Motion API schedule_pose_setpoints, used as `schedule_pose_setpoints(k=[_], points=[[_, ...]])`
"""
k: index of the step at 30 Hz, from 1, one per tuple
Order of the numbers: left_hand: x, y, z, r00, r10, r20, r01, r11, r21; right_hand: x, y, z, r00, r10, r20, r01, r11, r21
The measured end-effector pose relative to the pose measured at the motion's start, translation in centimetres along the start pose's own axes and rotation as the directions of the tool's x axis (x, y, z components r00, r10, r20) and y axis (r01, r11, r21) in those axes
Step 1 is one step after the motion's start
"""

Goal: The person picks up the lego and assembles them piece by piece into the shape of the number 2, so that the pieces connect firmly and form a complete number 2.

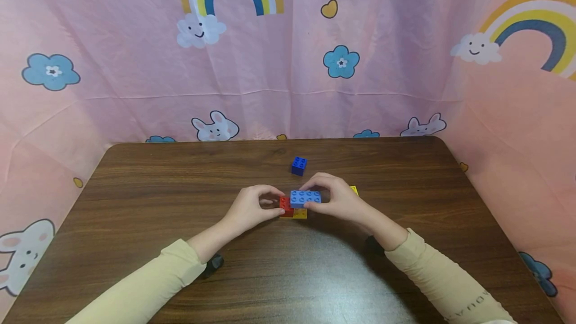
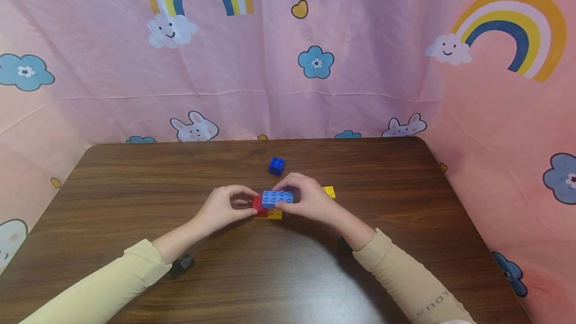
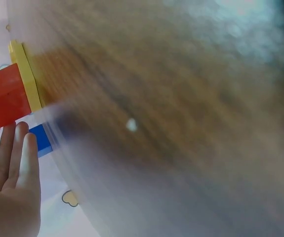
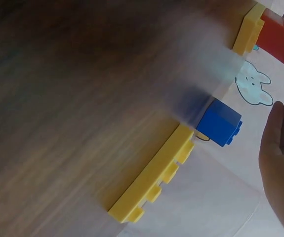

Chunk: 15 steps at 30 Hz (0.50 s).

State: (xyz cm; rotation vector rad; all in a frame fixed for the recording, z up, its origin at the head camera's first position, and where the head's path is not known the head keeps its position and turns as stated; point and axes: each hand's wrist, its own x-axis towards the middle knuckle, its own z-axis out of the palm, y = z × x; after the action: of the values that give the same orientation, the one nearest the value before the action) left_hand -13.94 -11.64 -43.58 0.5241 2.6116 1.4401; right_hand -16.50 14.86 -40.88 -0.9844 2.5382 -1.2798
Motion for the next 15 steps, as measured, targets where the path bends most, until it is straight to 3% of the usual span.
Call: schedule_pose_setpoints(k=[15], points=[[-0.17,0.32,-0.12,0.999,0.046,-0.005,-0.045,0.998,0.043,0.39,0.07,0.9,1.0,-0.013,0.0,0.013,1.0,-0.017]])
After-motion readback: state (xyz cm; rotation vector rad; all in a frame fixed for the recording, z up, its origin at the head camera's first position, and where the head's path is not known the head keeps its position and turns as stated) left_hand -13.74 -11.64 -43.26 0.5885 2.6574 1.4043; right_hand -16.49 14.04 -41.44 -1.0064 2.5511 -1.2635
